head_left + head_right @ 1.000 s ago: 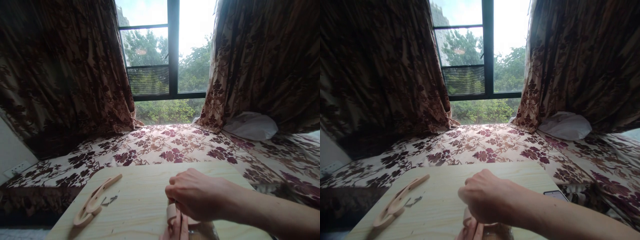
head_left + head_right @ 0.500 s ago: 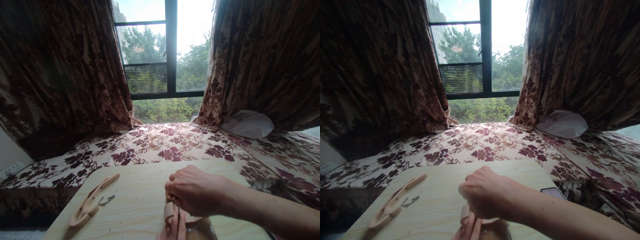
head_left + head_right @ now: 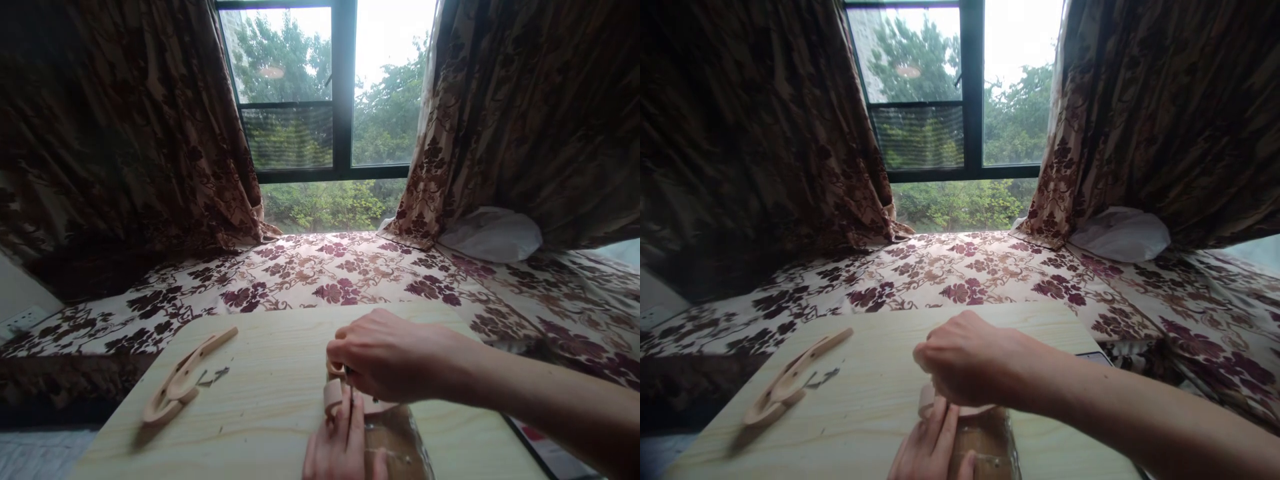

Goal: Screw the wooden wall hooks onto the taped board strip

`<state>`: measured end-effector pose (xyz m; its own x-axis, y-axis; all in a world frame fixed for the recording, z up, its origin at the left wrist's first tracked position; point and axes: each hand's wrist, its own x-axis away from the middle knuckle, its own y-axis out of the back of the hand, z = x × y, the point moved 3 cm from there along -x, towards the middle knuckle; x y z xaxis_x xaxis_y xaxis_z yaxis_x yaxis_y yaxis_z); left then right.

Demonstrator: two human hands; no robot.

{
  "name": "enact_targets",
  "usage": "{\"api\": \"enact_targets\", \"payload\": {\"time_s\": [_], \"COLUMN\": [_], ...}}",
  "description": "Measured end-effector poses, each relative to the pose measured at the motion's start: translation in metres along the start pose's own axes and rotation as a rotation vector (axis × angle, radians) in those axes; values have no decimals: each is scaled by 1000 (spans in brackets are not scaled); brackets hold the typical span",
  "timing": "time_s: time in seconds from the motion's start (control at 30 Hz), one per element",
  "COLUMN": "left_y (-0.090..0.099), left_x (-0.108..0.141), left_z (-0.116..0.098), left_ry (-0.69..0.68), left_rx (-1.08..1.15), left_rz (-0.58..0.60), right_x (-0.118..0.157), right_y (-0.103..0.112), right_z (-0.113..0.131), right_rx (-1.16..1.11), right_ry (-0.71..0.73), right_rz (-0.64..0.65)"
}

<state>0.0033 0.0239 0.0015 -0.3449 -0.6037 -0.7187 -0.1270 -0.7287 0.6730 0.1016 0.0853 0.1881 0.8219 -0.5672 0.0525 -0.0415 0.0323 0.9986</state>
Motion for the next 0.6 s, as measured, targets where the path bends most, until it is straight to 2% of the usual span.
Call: {"api": "enact_targets", "payload": {"time_s": [0.17, 0.33, 0.43, 0.6], "left_y": [4, 8, 9, 12], "left_x": [-3, -9, -9, -11], "left_z": [2, 3, 3, 3], "left_ry": [-105, -161, -159, -148], "left_rx": [-38, -28, -11, 30], "left_rz": [55, 66, 71, 104], "right_x": [-1, 2, 3, 6], "right_y": [-4, -8, -4, -2], "right_z": [1, -2, -2, -1], "right_rx": [6, 29, -5, -41], "right_ry": [-13, -86, -49, 32], "right_rz": [61, 39, 29, 84]}}
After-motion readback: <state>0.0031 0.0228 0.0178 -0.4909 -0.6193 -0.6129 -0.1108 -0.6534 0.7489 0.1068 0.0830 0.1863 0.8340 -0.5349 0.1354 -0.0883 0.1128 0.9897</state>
